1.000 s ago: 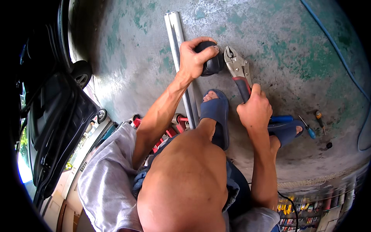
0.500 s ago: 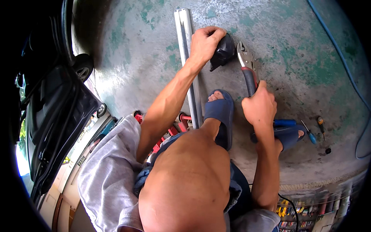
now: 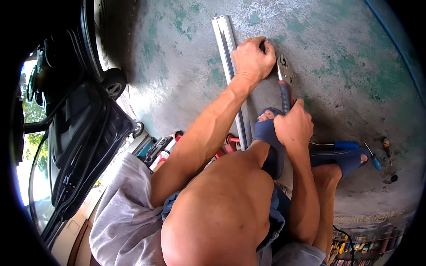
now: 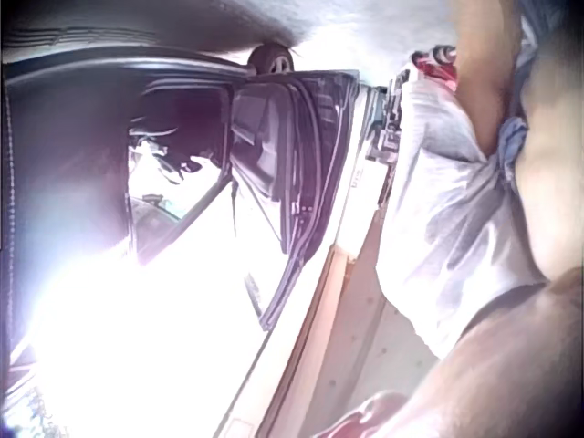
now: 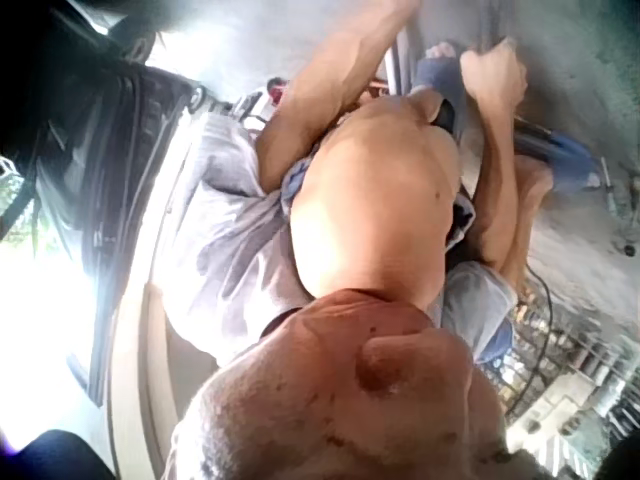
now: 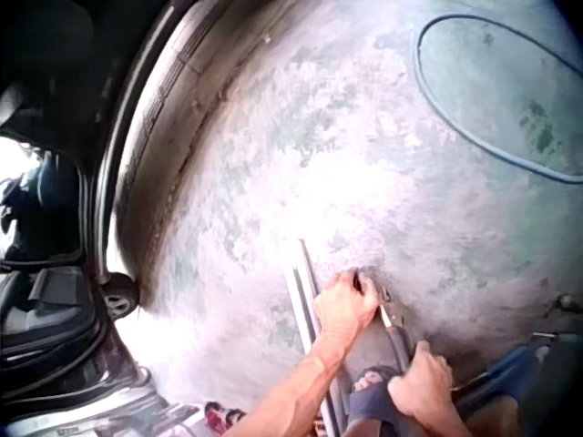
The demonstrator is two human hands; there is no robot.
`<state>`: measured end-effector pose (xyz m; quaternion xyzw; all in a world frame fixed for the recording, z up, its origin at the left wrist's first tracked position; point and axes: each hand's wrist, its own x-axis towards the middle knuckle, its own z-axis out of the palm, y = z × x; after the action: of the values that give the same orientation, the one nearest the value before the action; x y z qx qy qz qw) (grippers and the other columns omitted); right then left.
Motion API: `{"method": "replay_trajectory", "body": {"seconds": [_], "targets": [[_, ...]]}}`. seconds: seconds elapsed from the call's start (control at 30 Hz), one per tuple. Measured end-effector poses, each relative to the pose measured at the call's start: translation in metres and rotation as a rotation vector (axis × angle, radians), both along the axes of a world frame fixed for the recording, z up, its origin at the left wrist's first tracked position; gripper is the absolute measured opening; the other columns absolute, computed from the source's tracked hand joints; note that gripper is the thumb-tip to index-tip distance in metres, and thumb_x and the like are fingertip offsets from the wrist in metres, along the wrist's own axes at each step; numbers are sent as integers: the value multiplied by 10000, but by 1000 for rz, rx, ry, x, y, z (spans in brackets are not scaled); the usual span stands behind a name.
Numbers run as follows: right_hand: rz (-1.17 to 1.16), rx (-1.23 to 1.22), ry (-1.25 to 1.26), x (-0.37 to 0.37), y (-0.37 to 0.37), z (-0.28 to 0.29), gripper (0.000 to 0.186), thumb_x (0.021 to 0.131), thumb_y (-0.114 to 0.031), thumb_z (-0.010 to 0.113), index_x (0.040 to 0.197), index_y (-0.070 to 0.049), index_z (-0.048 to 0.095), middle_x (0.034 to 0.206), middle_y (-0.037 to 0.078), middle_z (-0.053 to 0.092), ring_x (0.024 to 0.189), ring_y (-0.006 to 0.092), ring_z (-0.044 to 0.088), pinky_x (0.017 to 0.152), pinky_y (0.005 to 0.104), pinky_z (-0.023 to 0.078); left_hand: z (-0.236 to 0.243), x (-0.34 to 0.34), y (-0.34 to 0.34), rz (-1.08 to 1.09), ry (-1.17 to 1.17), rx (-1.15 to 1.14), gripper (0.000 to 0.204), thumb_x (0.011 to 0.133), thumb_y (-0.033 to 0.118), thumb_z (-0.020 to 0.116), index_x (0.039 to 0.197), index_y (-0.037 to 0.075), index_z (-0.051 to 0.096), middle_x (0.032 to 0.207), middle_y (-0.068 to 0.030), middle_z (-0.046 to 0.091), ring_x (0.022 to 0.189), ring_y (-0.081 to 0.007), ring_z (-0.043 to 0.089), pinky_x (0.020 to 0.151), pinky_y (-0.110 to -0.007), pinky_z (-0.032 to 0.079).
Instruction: The person uses pliers and a screwdriver to repair a black plastic car door handle mechanism while sitting on the ground.
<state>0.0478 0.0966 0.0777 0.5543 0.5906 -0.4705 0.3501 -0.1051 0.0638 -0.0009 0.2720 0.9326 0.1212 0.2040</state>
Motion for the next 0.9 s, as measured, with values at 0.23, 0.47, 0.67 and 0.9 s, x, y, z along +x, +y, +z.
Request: {"method": "replay_trajectory", "body": {"seconds": [0.23, 0.47, 0.67, 0.9], "targets": [[-30, 32, 91, 2, 2, -12, 311, 735, -92, 596, 1026, 7, 552, 933, 317, 678, 967, 523, 634, 882, 559, 480, -11, -27, 6, -19, 80, -70, 316, 854, 293, 593, 811, 25, 754, 733, -252, 678, 748, -440, 683, 750, -479, 552], [-51, 29, 110, 6, -3, -19, 317, 698, -65, 625, 995, 9, 541, 878, 317, 668, 918, 535, 631, 847, 565, 485, -14, -32, 5, 3, 7, -37, 304, 839, 291, 604, 769, 32, 747, 702, -218, 678, 704, -412, 685, 709, -452, 559], [-5, 21, 116, 5, 2, -19, 376, 732, -183, 708, 1007, 13, 542, 899, 307, 680, 929, 519, 648, 853, 557, 500, -13, -35, 6, -16, 24, -47, 334, 839, 315, 599, 764, 23, 743, 705, -214, 679, 698, -413, 680, 710, -452, 554], [-27, 12, 137, 4, 6, -17, 310, 702, -71, 621, 988, 8, 531, 853, 312, 667, 905, 530, 635, 834, 568, 488, -7, -43, 10, 15, -45, -136, 361, 844, 337, 580, 773, 27, 752, 695, -221, 677, 739, -422, 681, 777, -450, 549]]}}
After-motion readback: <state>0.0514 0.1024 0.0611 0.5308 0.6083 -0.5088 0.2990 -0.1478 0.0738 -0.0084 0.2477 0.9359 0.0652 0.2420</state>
